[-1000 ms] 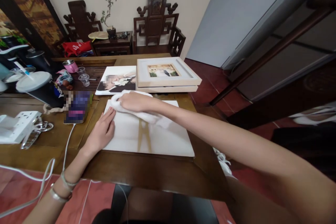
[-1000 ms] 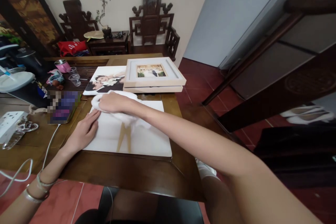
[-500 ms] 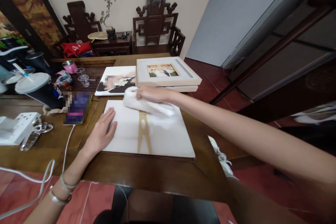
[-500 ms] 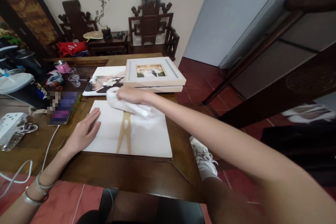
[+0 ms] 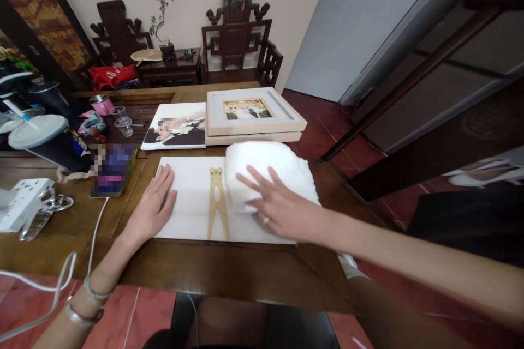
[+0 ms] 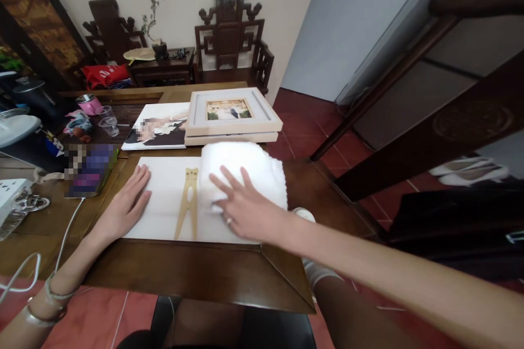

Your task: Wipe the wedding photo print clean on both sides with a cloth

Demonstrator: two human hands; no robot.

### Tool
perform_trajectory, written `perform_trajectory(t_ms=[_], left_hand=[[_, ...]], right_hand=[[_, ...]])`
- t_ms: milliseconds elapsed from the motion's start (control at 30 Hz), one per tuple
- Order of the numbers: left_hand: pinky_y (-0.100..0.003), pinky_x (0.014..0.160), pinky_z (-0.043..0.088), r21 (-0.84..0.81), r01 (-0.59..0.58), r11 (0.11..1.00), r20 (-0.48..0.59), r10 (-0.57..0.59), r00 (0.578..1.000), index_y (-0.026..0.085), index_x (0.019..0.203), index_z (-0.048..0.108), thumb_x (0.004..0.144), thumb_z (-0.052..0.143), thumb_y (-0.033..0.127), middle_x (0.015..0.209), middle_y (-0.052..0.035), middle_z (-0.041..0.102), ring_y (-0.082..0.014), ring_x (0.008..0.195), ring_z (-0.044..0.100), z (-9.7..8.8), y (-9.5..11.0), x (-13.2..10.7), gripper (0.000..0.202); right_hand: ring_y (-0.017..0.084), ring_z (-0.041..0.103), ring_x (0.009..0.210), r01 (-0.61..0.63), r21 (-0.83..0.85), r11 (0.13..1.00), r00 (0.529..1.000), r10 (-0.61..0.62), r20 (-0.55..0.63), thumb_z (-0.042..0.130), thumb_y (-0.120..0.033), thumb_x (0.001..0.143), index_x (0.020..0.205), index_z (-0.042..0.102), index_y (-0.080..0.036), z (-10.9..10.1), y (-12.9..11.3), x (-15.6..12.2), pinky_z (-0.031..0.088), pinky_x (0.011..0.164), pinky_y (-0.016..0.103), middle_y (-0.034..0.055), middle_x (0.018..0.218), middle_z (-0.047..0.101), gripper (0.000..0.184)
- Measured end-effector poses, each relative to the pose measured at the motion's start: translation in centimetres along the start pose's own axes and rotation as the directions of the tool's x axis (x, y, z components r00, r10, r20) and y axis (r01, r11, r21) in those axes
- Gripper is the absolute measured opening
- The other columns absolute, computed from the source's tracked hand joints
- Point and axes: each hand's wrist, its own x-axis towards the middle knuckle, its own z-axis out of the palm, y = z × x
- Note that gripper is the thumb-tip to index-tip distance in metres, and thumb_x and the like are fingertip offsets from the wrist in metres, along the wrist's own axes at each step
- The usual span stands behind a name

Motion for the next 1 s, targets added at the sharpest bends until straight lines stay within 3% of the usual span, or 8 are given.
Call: perform_trajectory(t_ms=[67, 167, 300, 467, 600, 767, 900, 1000], left_hand=[[-0.05, 0.119, 0.021, 0.007, -0.003, 1.0, 0.012, 0.002, 1.0, 0.008, 0.147, 0.036, 0.099, 0.031, 0.044, 0.157, -0.0173, 0.029, -0.0263, 0.148, 0.02, 0.0, 0.0, 0.0, 0.06], [-0.051, 0.119, 0.021, 0.017, -0.014, 1.0, 0.019, 0.014, 1.0, 0.007, 0.146, 0.037, 0.099, 0.028, 0.046, 0.156, -0.0188, 0.03, -0.027, 0.147, 0.022, 0.0, -0.1, 0.0, 0.062], [-0.051, 0.118, 0.021, 0.024, -0.019, 1.0, 0.016, 0.019, 1.0, 0.01, 0.146, 0.038, 0.1, 0.026, 0.048, 0.157, -0.0177, 0.029, -0.0274, 0.147, 0.022, 0.0, 0.0, -0.1, 0.061], [-0.052, 0.118, 0.022, 0.021, -0.027, 0.999, -0.001, 0.027, 1.0, 0.013, 0.145, 0.04, 0.1, 0.028, 0.046, 0.157, -0.0161, 0.031, -0.0282, 0.146, 0.024, 0.1, -0.1, -0.1, 0.058], [-0.052, 0.118, 0.024, 0.025, -0.022, 0.999, -0.008, 0.023, 1.0, 0.013, 0.144, 0.042, 0.1, 0.028, 0.045, 0.156, -0.0158, 0.032, -0.029, 0.146, 0.025, 0.1, -0.2, 0.0, 0.056], [-0.05, 0.119, 0.022, 0.014, -0.028, 1.0, -0.003, 0.028, 1.0, 0.01, 0.143, 0.042, 0.1, 0.028, 0.047, 0.156, -0.0183, 0.031, -0.0285, 0.146, 0.024, 0.1, -0.1, 0.0, 0.059], [-0.051, 0.119, 0.022, 0.013, -0.028, 1.0, -0.009, 0.028, 1.0, 0.011, 0.143, 0.042, 0.1, 0.028, 0.049, 0.156, -0.0176, 0.031, -0.0281, 0.146, 0.024, 0.2, 0.0, 0.0, 0.06], [-0.051, 0.119, 0.021, 0.018, -0.024, 1.0, -0.001, 0.024, 1.0, 0.011, 0.144, 0.041, 0.1, 0.027, 0.05, 0.156, -0.0178, 0.031, -0.028, 0.147, 0.024, 0.2, 0.0, 0.0, 0.06]], right_hand=[[0.045, 0.015, 0.144, 0.042, 0.009, 0.999, 0.999, -0.042, 0.008, 0.055, -0.014, 0.075, 0.105, 0.074, -0.015, 0.6, -2.4, -1.9, 0.019, 0.108, 0.074, 0.0196, 0.154, 0.035, 0.035], [0.037, 0.035, 0.139, 0.1, 0.15, 0.984, 0.993, -0.109, 0.05, 0.057, -0.014, 0.073, 0.09, 0.075, -0.023, -1.0, -4.9, -4.2, 0.033, 0.109, 0.062, 0.0133, 0.143, 0.052, 0.026], [0.027, 0.057, 0.123, 0.028, 0.295, 0.955, 0.986, -0.075, 0.151, 0.048, -0.006, 0.078, 0.084, 0.071, -0.025, -4.2, -4.1, -3.8, 0.047, 0.104, 0.047, 0.005, 0.127, 0.066, 0.031], [0.032, 0.016, 0.147, -0.029, 0.213, 0.977, 0.994, 0.007, 0.105, 0.043, -0.012, 0.086, 0.107, 0.066, -0.015, -3.4, 1.5, 1.1, 0.021, 0.114, 0.062, 0.0123, 0.157, 0.03, 0.031], [0.043, 0.0, 0.146, -0.029, -0.02, 0.999, 1.0, 0.029, 0.01, 0.052, -0.013, 0.084, 0.117, 0.063, -0.011, -1.1, 3.6, 4.0, 0.015, 0.109, 0.072, 0.018, 0.161, 0.012, 0.035], [0.05, 0.01, 0.142, 0.085, -0.16, 0.983, 0.996, -0.088, -0.013, 0.058, -0.012, 0.083, 0.122, 0.066, -0.017, 0.6, 0.6, 2.1, 0.018, 0.104, 0.077, 0.0193, 0.159, 0.02, 0.041], [0.047, 0.014, 0.143, 0.144, 0.033, 0.989, 0.988, -0.146, 0.057, 0.059, -0.013, 0.078, 0.113, 0.071, -0.022, -0.1, -3.1, -2.0, 0.021, 0.106, 0.076, 0.014, 0.158, 0.026, 0.037], [0.035, 0.021, 0.145, 0.158, 0.226, 0.961, 0.975, -0.187, 0.115, 0.053, -0.013, 0.081, 0.103, 0.07, -0.024, -1.7, -4.0, -4.0, 0.026, 0.113, 0.064, 0.0076, 0.152, 0.041, 0.031]])
